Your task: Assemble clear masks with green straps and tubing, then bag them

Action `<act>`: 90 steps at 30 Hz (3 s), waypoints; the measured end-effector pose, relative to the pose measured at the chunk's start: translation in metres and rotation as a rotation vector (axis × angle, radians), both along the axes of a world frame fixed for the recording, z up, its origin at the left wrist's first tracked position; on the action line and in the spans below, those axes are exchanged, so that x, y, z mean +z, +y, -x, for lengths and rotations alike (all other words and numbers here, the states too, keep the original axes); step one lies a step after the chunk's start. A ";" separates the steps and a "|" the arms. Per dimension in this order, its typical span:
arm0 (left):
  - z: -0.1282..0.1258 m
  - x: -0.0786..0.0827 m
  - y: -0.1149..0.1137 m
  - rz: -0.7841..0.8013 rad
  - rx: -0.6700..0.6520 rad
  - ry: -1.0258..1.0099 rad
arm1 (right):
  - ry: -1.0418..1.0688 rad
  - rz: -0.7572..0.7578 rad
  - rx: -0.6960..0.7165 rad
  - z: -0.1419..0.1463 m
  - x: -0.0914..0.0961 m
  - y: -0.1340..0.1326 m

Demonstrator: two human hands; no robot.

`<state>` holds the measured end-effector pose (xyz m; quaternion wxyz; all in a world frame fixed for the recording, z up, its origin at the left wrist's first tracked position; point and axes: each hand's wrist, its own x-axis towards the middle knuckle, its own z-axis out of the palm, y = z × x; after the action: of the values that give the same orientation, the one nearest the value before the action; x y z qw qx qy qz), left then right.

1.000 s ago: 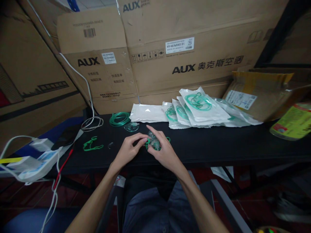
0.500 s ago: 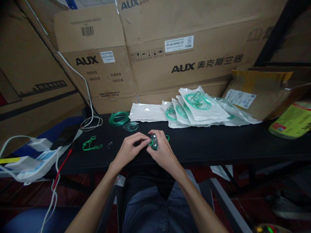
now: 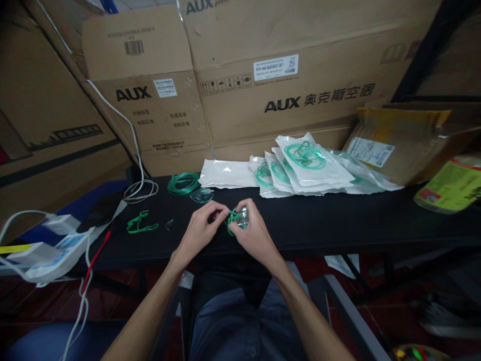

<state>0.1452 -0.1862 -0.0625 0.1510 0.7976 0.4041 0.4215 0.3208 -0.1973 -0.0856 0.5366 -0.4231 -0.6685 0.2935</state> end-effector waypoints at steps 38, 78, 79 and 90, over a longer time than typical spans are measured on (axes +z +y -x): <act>0.004 -0.003 0.004 0.118 0.181 -0.213 | 0.075 0.024 -0.121 -0.002 -0.004 0.002; -0.002 0.005 -0.007 0.197 -0.107 -0.003 | -0.023 -0.156 -0.065 0.002 -0.005 -0.002; -0.002 0.005 -0.007 0.194 -0.112 -0.007 | -0.019 -0.155 -0.067 0.001 -0.005 -0.001; 0.000 0.002 -0.006 0.227 -0.113 -0.029 | 0.012 -0.183 -0.027 0.000 -0.006 -0.001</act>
<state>0.1449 -0.1918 -0.0601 0.2696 0.7907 0.4014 0.3755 0.3213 -0.1986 -0.0920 0.5809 -0.3797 -0.6835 0.2263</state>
